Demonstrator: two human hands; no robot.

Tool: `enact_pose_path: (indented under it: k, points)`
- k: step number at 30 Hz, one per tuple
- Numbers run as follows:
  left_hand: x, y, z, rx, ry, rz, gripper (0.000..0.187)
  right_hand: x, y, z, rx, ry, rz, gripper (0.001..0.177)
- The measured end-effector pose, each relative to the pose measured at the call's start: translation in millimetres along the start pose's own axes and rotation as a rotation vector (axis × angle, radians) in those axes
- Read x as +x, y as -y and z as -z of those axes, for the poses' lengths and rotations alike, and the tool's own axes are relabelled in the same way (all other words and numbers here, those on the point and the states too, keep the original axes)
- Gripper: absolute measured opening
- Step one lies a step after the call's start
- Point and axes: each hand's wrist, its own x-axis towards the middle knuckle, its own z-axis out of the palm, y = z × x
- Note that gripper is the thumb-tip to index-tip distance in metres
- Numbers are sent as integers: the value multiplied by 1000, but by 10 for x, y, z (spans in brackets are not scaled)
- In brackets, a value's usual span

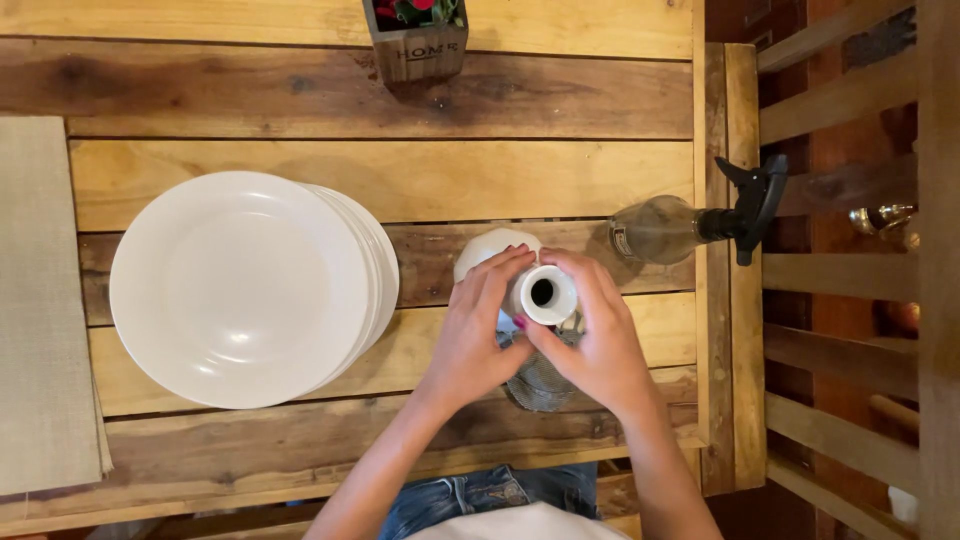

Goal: Clean and organize various containers and jars on a wooden restaurant table and shelf.

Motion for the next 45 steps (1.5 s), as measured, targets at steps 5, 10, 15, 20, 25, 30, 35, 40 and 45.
enact_pose_path:
  k: [5, 10, 15, 20, 25, 30, 35, 40, 45]
  points:
    - [-36, -25, -161, 87, -42, -25, 81, -110, -239, -257, -6, -175, -11, 53]
    - [-137, -96, -290, 110, -50, -53, 78, -325, -203, -203, 15, -307, 15, 51]
    - [-167, -334, -377, 112, 23, -149, 74, -591, -36, 38, 41, -443, -32, 47]
    - [-172, -793, -491, 69, 150, -224, 79, -915, 217, 420, 47, -562, 6, 46]
    - [-217, -980, -762, 24, 388, -298, 76, -1358, 238, 651, -49, -675, -53, 44]
    - [-268, -1111, -1185, -42, 570, -368, 67, -1803, 166, 814, -150, -781, -171, 45]
    - [-311, -1282, -1666, -127, 721, -427, 68, -2193, 142, 1043, -204, -882, -325, 43]
    - [-294, -1430, -2217, -185, 834, -464, 67, -2507, -40, 1325, -241, -962, -449, 43]
    - [-217, -1565, -2840, -180, 906, -477, 66, -2778, -424, 1686, -247, -1040, -481, 43]
